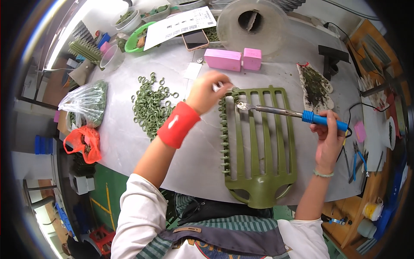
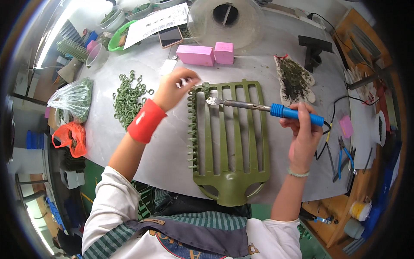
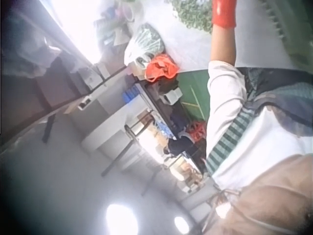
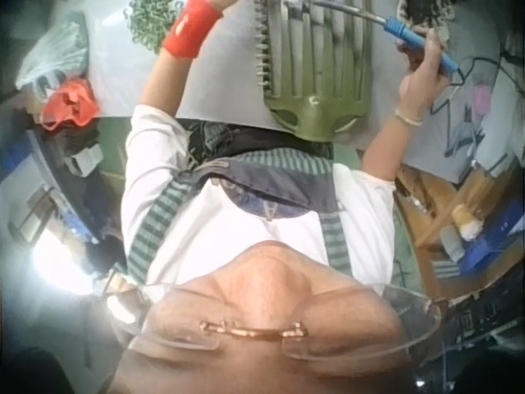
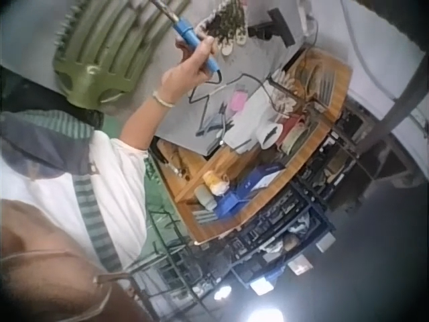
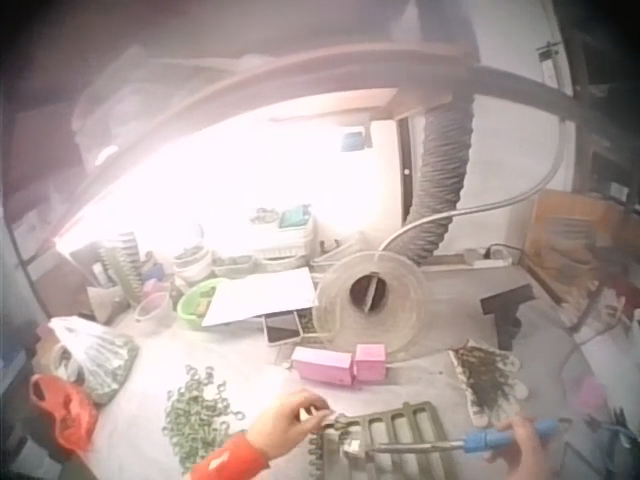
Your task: The person mounts small green plastic rings onto the tines of a green plastic rake-like tool using a heated soldering iron to fuse them by hand.
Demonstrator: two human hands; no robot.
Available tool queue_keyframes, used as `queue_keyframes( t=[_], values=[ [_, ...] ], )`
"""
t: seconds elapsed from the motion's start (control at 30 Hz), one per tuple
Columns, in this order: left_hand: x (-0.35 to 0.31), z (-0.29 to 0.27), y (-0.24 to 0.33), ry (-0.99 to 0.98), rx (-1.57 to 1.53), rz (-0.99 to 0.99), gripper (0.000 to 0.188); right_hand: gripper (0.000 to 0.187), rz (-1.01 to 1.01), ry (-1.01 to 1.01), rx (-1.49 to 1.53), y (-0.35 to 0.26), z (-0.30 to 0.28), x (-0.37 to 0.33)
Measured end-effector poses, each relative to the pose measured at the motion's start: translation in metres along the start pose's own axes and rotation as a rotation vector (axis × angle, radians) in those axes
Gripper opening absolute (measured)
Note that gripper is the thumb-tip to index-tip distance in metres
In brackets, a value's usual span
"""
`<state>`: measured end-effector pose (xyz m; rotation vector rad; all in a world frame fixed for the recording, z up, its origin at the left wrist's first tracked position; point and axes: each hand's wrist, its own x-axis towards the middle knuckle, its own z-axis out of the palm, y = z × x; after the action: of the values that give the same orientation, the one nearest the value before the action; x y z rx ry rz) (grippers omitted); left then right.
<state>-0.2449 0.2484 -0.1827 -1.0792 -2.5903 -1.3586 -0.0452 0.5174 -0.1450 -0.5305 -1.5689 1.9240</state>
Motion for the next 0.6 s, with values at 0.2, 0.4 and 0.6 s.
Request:
queue_keyframes(
  t=[0.2,0.4,0.6],
  values=[
    [-0.036,-0.099,-0.074,-0.183,0.672,-0.075,0.025,0.022,0.001,0.013,0.029,-0.006,0.004,-0.005],
    [-0.050,-0.102,-0.075,-0.182,0.593,-0.252,0.019,0.022,0.008,0.031,0.007,-0.010,0.000,-0.007],
    [-0.036,-0.060,-0.007,-0.062,-0.040,-0.441,0.020,0.022,-0.010,-0.001,-0.017,-0.007,-0.002,-0.008]
  ],
)
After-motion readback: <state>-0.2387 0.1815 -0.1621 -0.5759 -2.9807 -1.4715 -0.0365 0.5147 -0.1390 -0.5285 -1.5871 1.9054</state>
